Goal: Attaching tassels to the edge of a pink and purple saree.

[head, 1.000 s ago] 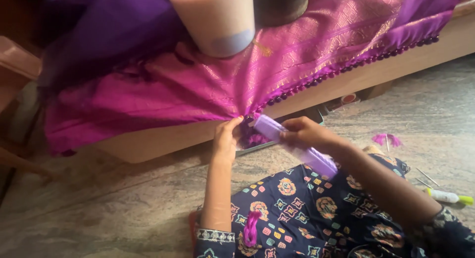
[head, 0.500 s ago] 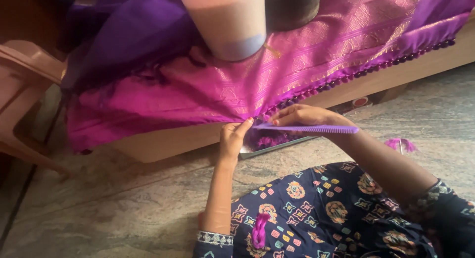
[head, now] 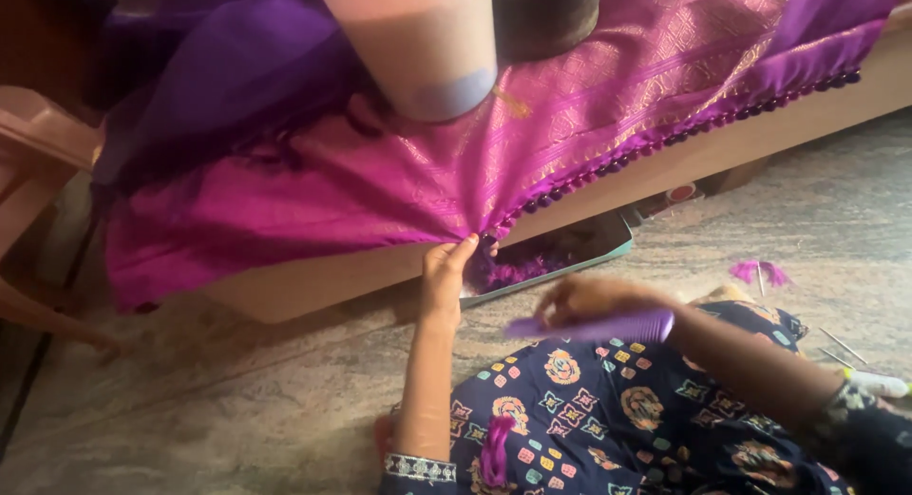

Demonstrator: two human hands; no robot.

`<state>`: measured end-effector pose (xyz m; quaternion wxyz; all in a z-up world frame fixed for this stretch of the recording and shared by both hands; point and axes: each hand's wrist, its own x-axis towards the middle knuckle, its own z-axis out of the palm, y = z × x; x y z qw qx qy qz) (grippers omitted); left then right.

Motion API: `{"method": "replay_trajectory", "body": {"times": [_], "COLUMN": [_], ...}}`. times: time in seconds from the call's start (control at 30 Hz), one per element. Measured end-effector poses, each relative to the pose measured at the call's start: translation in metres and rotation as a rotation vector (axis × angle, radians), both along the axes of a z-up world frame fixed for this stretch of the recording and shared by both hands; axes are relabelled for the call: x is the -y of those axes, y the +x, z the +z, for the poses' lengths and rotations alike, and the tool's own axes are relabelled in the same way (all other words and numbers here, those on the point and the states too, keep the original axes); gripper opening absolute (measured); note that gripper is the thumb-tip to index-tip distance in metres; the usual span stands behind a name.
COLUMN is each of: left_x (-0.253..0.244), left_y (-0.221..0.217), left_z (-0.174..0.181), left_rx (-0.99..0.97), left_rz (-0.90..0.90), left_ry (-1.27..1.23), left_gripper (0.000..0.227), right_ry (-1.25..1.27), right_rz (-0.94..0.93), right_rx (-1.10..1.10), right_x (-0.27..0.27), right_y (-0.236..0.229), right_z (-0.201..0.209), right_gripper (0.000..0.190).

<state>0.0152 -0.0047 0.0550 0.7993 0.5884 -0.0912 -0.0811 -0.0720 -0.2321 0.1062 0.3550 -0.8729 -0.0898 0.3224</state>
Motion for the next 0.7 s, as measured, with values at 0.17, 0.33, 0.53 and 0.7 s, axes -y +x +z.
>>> {"method": "replay_trajectory", "body": {"times": [0.17,0.33,0.53,0.7], "left_x": [0.008,0.010,0.015,0.014], "left_y": [-0.010,-0.019,-0.035,-0.039], "left_z": [-0.003,-0.023,-0.012,-0.011], "left_rx": [0.066,0.262,0.301,0.324], "left_rz": [0.065,0.152,0.203,0.288], "left_ry": [0.071,0.193,0.215,0.310], "left_gripper": [0.029,0.026,0.026,0.026], "right_ry": [-0.129,-0.069,0.832,0.998], "right_rz": [0.278,0.238,-0.364,-0.524], "right_rx": [0.040,0.377,0.254,0.143], "right_x": [0.016,0.018,-0.037,-0.079], "right_y": [-0.022,-0.006,0.047,0.065], "right_z": [-0.155,-0.220,-0.070,-0.045], "right_gripper": [0.033,0.021,0.043,0.026]}}
